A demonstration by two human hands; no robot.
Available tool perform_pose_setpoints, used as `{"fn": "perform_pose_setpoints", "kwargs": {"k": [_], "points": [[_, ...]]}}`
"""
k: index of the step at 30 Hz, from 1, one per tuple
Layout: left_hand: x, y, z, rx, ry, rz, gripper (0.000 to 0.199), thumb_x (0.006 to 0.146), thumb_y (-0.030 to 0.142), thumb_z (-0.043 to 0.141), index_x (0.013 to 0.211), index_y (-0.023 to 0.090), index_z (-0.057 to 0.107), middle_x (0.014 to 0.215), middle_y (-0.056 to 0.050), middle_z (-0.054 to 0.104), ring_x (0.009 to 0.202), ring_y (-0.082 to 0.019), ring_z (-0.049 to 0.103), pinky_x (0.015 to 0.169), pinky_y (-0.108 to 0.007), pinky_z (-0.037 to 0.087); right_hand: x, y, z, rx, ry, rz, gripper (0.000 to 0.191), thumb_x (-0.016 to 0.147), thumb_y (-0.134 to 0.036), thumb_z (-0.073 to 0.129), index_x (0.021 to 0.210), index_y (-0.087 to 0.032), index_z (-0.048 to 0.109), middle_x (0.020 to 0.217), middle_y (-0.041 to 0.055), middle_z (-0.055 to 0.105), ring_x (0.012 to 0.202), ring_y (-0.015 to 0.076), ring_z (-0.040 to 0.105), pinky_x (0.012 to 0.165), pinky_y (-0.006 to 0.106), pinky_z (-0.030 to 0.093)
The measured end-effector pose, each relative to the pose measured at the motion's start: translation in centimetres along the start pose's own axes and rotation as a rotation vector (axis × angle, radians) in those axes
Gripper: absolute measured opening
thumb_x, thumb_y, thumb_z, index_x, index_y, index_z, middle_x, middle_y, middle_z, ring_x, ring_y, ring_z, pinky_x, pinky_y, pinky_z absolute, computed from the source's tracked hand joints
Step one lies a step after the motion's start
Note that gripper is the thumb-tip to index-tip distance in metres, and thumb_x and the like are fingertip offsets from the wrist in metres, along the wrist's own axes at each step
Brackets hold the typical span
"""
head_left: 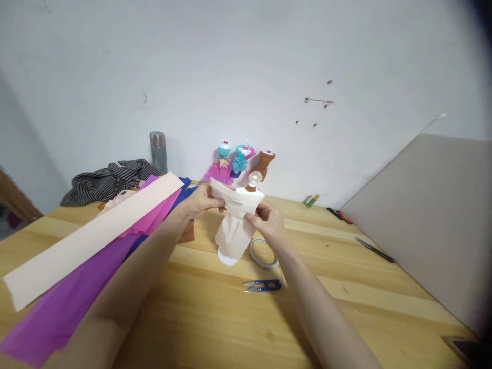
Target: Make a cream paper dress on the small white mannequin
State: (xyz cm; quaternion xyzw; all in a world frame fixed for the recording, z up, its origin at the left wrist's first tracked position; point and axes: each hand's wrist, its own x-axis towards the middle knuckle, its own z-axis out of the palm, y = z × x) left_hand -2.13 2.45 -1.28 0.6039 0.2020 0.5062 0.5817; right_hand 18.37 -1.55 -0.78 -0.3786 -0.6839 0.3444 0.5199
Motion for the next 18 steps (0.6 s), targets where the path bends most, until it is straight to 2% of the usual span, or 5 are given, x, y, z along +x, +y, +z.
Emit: {"fn": "perform_pose_setpoints", "kwargs": {"k": [4, 9, 15, 18], "points": [[-0.05, 0.16, 0.23, 0.024, -0.011, 0.010, 0.041, 0.060, 0.023, 0.084, 0.097, 0.011, 0.071, 0.070, -0.004, 0.069, 0.058, -0.012, 0.061, 0.058, -0.025, 0.051, 0.01, 0.16, -0.12, 0.006, -0.030, -0.023, 0.017, 0.060, -0.031, 0.063, 0.073, -0.020, 0.064, 0.066, 0.0002, 0.058, 0.064, 0.0175, 0.051, 0.063, 0.031, 0.043], [-0.15, 0.49, 0.56, 0.034, -0.037, 0.026, 0.046, 0.056, 0.027, 0.087, 0.098, 0.014, 0.073, 0.083, -0.009, 0.072, 0.071, -0.018, 0.066, 0.063, -0.027, 0.052, 0.09, 0.51, -0.28, 0.036, -0.076, -0.060, 0.018, 0.063, -0.031, 0.065, 0.078, -0.020, 0.066, 0.077, 0.0031, 0.064, 0.075, 0.0207, 0.056, 0.073, 0.034, 0.047], [0.07, 0.28, 0.71, 0.015, -0.040, 0.055, 0.046, 0.059, 0.026, 0.086, 0.103, 0.015, 0.072, 0.081, -0.006, 0.072, 0.067, -0.014, 0.064, 0.059, -0.024, 0.051, 0.01, 0.71, -0.18, 0.078, -0.110, -0.058, 0.030, 0.065, -0.039, 0.069, 0.089, -0.020, 0.069, 0.093, 0.0062, 0.068, 0.088, 0.0240, 0.058, 0.078, 0.036, 0.047], [0.08, 0.17, 0.74, 0.011, -0.049, 0.048, 0.049, 0.058, 0.025, 0.086, 0.104, 0.015, 0.072, 0.083, -0.007, 0.073, 0.071, -0.016, 0.065, 0.065, -0.026, 0.053, 0.01, 0.73, -0.06, 0.121, -0.131, -0.045, 0.033, 0.066, -0.042, 0.070, 0.091, -0.021, 0.069, 0.099, 0.0072, 0.069, 0.092, 0.0260, 0.060, 0.080, 0.037, 0.048]]}}
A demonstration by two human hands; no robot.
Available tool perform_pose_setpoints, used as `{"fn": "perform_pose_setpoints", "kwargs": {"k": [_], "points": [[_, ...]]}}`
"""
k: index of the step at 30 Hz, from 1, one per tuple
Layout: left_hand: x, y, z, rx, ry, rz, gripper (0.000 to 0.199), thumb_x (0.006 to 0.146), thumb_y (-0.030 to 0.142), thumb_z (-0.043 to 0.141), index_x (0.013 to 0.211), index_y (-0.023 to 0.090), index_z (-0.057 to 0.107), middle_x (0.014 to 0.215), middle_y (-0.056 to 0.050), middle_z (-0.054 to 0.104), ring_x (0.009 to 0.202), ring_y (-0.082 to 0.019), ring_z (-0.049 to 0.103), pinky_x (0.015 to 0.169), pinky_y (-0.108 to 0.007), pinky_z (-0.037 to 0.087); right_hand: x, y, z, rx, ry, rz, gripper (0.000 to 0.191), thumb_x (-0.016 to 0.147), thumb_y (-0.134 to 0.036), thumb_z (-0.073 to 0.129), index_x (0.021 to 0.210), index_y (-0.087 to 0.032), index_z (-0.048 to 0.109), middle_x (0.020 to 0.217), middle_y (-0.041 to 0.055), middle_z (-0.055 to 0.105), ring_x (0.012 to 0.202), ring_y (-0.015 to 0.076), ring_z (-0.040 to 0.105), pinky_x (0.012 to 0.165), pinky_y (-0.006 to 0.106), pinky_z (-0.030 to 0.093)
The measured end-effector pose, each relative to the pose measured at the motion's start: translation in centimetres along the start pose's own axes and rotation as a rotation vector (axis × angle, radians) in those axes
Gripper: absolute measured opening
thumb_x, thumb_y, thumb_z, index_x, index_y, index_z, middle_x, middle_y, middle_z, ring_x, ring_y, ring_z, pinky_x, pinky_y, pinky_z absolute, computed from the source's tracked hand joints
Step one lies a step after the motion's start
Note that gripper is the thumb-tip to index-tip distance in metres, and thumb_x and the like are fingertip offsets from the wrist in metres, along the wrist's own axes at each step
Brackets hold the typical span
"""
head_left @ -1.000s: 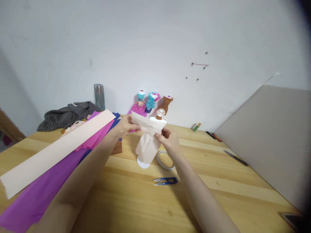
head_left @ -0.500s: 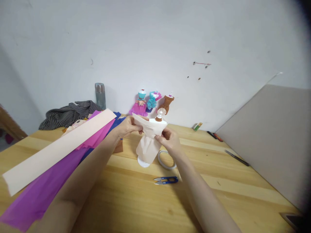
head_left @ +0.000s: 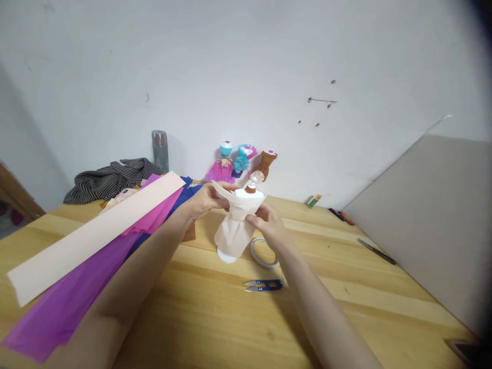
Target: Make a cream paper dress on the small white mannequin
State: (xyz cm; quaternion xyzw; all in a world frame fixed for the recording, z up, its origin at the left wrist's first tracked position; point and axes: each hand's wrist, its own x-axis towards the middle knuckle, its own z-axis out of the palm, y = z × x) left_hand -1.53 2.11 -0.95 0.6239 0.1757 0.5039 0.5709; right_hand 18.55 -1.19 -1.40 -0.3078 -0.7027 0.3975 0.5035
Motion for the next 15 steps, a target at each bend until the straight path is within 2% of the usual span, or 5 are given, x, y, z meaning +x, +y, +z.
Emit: {"fn": "perform_pose_setpoints", "kwargs": {"k": [4, 9, 15], "points": [[0.07, -0.06, 0.26, 0.003, 0.029, 0.010, 0.047, 0.056, 0.024, 0.087, 0.100, 0.015, 0.073, 0.089, -0.008, 0.074, 0.078, -0.019, 0.067, 0.071, -0.028, 0.054, 0.02, 0.17, 0.08, 0.080, -0.025, 0.007, 0.031, 0.065, -0.042, 0.073, 0.089, -0.022, 0.068, 0.094, 0.0056, 0.071, 0.098, 0.0281, 0.061, 0.084, 0.039, 0.047], [0.19, -0.09, 0.58, -0.011, 0.068, 0.015, 0.044, 0.053, 0.025, 0.088, 0.094, 0.014, 0.074, 0.083, -0.007, 0.074, 0.074, -0.017, 0.067, 0.069, -0.028, 0.054, -0.03, 0.50, 0.07, 0.140, -0.040, 0.029, 0.032, 0.066, -0.041, 0.073, 0.091, -0.023, 0.068, 0.095, 0.0052, 0.072, 0.103, 0.0289, 0.061, 0.087, 0.040, 0.047], [-0.05, 0.78, 0.80, -0.008, 0.072, -0.027, 0.048, 0.052, 0.026, 0.088, 0.096, 0.013, 0.074, 0.079, -0.008, 0.074, 0.070, -0.018, 0.066, 0.066, -0.028, 0.053, 0.23, 0.93, 0.14, 0.111, 0.026, 0.032, 0.031, 0.063, -0.039, 0.073, 0.088, -0.022, 0.069, 0.094, 0.0052, 0.072, 0.098, 0.0283, 0.062, 0.088, 0.041, 0.047]]}}
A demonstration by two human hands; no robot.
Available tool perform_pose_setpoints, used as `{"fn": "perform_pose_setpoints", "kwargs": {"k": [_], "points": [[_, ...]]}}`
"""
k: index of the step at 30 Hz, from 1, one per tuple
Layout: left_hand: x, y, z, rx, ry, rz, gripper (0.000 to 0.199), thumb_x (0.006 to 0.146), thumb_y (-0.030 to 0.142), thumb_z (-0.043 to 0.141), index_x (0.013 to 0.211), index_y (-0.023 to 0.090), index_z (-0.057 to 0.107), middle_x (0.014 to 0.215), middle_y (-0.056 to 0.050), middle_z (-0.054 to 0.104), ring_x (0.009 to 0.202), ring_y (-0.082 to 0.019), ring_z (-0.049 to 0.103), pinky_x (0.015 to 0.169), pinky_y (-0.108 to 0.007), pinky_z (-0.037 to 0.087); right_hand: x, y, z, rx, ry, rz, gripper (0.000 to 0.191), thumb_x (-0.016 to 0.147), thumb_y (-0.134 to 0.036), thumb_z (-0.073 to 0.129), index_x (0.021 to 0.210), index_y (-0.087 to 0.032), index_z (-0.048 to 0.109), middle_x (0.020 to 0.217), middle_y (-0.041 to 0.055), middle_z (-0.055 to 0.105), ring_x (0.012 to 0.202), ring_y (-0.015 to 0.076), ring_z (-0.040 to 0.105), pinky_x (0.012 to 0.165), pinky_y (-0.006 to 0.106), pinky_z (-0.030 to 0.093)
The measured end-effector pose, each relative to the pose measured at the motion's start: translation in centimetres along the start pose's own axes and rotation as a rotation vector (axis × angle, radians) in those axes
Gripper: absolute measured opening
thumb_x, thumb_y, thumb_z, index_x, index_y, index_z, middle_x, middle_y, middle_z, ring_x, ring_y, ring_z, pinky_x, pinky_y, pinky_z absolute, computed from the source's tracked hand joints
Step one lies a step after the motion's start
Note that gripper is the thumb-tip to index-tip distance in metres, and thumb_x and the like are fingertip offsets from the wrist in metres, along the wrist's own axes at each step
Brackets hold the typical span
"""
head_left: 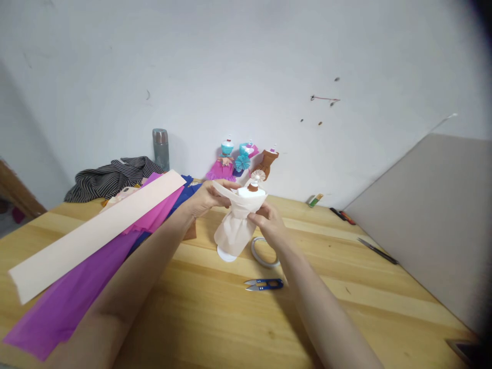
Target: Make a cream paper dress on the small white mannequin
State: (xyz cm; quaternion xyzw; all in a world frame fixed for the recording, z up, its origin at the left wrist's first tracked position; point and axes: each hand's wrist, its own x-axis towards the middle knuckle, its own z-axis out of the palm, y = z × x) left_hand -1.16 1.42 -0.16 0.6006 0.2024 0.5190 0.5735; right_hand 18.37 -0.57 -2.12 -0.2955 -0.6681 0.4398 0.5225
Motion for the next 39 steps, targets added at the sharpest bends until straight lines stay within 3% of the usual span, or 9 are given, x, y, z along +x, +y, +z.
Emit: {"fn": "perform_pose_setpoints", "kwargs": {"k": [8, 14, 17, 22, 25, 28, 31, 36, 39], "points": [[0.7, -0.6, 1.3, 0.096, 0.091, 0.052, 0.053, 0.050, 0.025, 0.087, 0.099, 0.013, 0.071, 0.081, -0.004, 0.070, 0.067, -0.014, 0.060, 0.062, -0.025, 0.049, -0.1, -0.5, 0.3, -0.085, 0.038, -0.036, 0.026, 0.066, -0.030, 0.067, 0.091, -0.022, 0.068, 0.096, 0.0038, 0.072, 0.093, 0.0256, 0.063, 0.088, 0.040, 0.047], [0.6, -0.6, 2.5, 0.274, 0.161, 0.206, 0.026, 0.062, 0.015, 0.073, 0.088, 0.013, 0.069, 0.077, -0.001, 0.067, 0.073, -0.014, 0.060, 0.066, -0.022, 0.046, 0.0, -0.5, 0.6, -0.203, 0.148, -0.082, 0.025, 0.066, -0.029, 0.063, 0.090, -0.021, 0.067, 0.093, 0.0044, 0.070, 0.088, 0.0242, 0.060, 0.084, 0.039, 0.047], [0.5, -0.6, 3.1, 0.353, 0.255, 0.229, 0.025, 0.065, 0.012, 0.068, 0.089, 0.013, 0.067, 0.077, -0.001, 0.066, 0.074, -0.014, 0.060, 0.066, -0.022, 0.045, 0.0, -0.5, 0.8, -0.243, 0.173, -0.098, 0.026, 0.067, -0.030, 0.061, 0.091, -0.021, 0.066, 0.092, 0.0048, 0.069, 0.089, 0.0243, 0.059, 0.083, 0.038, 0.047], [0.0, -0.4, 3.8, 0.539, 0.527, 0.177, 0.053, 0.060, 0.010, 0.069, 0.111, 0.020, 0.061, 0.085, -0.001, 0.062, 0.066, -0.011, 0.054, 0.061, -0.023, 0.042, -0.1, -0.7, 1.0, -0.274, 0.202, -0.102, 0.025, 0.068, -0.030, 0.061, 0.090, -0.021, 0.066, 0.088, 0.0041, 0.069, 0.088, 0.0237, 0.059, 0.083, 0.037, 0.046], [-0.2, -0.4, 4.0, 0.571, 0.621, 0.193, 0.040, 0.055, 0.009, 0.071, 0.093, 0.021, 0.062, 0.074, 0.003, 0.056, 0.064, -0.010, 0.050, 0.063, -0.024, 0.040, -0.1, -0.7, 1.1, -0.273, 0.213, -0.094, 0.021, 0.068, -0.030, 0.060, 0.085, -0.020, 0.065, 0.086, 0.0041, 0.068, 0.087, 0.0235, 0.059, 0.082, 0.037, 0.046], [-0.2, -0.6, 4.1, 0.471, 0.543, 0.188, 0.015, 0.059, 0.009, 0.066, 0.067, 0.018, 0.057, 0.064, 0.004, 0.053, 0.063, -0.011, 0.048, 0.065, -0.025, 0.038, -0.1, -0.5, 1.2, -0.258, 0.226, -0.072, 0.021, 0.068, -0.030, 0.060, 0.087, -0.020, 0.065, 0.087, 0.0040, 0.068, 0.087, 0.0231, 0.059, 0.082, 0.037, 0.046], [-0.1, -0.8, 4.2, 0.393, 0.457, 0.168, 0.004, 0.066, 0.015, 0.064, 0.065, 0.016, 0.060, 0.065, 0.002, 0.058, 0.065, -0.012, 0.051, 0.066, -0.025, 0.039, -0.1, -0.4, 1.2, -0.241, 0.238, -0.060, 0.021, 0.070, -0.030, 0.061, 0.088, -0.021, 0.065, 0.087, 0.0038, 0.068, 0.086, 0.0226, 0.058, 0.081, 0.036, 0.046], [-0.3, -1.1, 4.5, 0.266, 0.388, 0.143, 0.026, 0.078, 0.036, 0.060, 0.063, 0.015, 0.059, 0.061, 0.002, 0.056, 0.061, -0.012, 0.050, 0.060, -0.024, 0.038, 0.1, -0.1, 1.0, -0.238, 0.265, -0.080, 0.022, 0.072, -0.033, 0.062, 0.090, -0.021, 0.066, 0.085, 0.0040, 0.069, 0.085, 0.0231, 0.059, 0.079, 0.035, 0.046], [-0.6, -1.1, 4.7, 0.214, 0.353, 0.126, 0.029, 0.077, 0.040, 0.063, 0.066, 0.014, 0.062, 0.063, 0.001, 0.059, 0.061, -0.011, 0.051, 0.061, -0.023, 0.040, 0.2, 0.0, 0.8, -0.238, 0.281, -0.078, 0.022, 0.071, -0.033, 0.062, 0.090, -0.021, 0.066, 0.084, 0.0036, 0.068, 0.085, 0.0227, 0.059, 0.079, 0.035, 0.046]]}}
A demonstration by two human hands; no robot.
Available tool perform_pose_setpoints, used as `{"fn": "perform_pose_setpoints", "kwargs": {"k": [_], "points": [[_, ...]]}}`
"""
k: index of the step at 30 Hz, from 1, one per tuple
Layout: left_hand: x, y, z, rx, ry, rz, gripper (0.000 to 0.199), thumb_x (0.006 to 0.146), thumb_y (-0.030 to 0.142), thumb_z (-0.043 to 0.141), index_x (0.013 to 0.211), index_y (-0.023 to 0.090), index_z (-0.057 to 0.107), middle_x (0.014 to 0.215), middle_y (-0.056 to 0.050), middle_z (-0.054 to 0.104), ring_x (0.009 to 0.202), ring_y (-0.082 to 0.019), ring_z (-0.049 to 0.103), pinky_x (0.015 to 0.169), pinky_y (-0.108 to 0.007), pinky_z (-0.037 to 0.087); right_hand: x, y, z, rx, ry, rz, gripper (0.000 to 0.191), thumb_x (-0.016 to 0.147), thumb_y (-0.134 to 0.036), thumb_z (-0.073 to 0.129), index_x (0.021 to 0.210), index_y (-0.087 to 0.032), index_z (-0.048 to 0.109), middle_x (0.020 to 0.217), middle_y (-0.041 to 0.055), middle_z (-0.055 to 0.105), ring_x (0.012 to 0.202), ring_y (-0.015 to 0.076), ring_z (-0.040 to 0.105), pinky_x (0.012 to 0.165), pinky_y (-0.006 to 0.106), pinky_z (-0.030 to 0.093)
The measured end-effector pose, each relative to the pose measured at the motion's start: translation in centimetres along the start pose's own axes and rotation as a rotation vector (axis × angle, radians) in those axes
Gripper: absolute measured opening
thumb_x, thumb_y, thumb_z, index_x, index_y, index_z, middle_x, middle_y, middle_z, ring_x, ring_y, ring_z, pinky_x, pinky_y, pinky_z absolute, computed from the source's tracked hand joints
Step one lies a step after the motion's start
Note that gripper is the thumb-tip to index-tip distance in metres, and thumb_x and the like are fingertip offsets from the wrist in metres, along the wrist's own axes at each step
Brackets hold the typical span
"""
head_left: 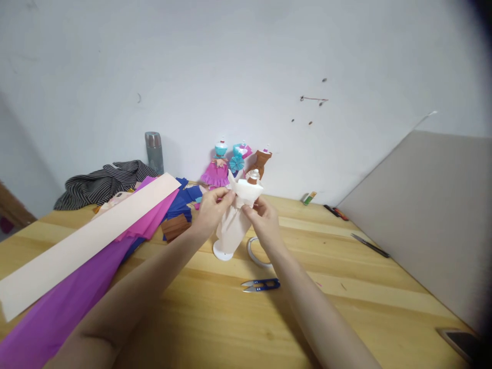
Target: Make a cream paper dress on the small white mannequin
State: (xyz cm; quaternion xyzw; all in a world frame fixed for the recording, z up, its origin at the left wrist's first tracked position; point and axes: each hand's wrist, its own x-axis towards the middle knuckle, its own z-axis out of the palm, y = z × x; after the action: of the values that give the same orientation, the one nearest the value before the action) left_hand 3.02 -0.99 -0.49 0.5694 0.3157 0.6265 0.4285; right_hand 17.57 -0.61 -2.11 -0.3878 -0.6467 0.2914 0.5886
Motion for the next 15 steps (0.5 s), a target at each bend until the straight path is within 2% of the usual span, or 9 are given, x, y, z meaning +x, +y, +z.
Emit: {"fn": "perform_pose_setpoints", "kwargs": {"k": [4, 7, 15], "points": [[-0.04, -0.20, -0.05, -0.108, -0.065, -0.063, 0.031, 0.066, 0.037, 0.077, 0.082, 0.012, 0.069, 0.077, -0.003, 0.069, 0.072, -0.014, 0.061, 0.071, -0.026, 0.047, 0.11, -0.06, -0.06, 0.005, 0.009, 0.030, 0.020, 0.071, -0.034, 0.062, 0.086, -0.021, 0.064, 0.084, 0.0031, 0.068, 0.085, 0.0217, 0.058, 0.079, 0.034, 0.046], [0.09, -0.47, -0.09, -0.186, -0.086, -0.131, 0.036, 0.059, 0.034, 0.084, 0.084, 0.011, 0.072, 0.079, -0.004, 0.072, 0.073, -0.016, 0.063, 0.072, -0.027, 0.048, 0.08, -0.35, -0.01, 0.012, -0.001, 0.036, 0.020, 0.072, -0.036, 0.062, 0.083, -0.020, 0.063, 0.083, 0.0034, 0.067, 0.083, 0.0210, 0.057, 0.078, 0.035, 0.046], [0.00, -0.74, 0.23, -0.258, -0.116, -0.142, 0.036, 0.057, 0.034, 0.086, 0.084, 0.013, 0.073, 0.076, -0.003, 0.072, 0.071, -0.016, 0.064, 0.072, -0.028, 0.050, 0.01, -0.53, 0.00, 0.046, -0.034, 0.030, 0.021, 0.073, -0.038, 0.064, 0.085, -0.021, 0.065, 0.086, 0.0038, 0.068, 0.086, 0.0215, 0.059, 0.077, 0.033, 0.047]]}}
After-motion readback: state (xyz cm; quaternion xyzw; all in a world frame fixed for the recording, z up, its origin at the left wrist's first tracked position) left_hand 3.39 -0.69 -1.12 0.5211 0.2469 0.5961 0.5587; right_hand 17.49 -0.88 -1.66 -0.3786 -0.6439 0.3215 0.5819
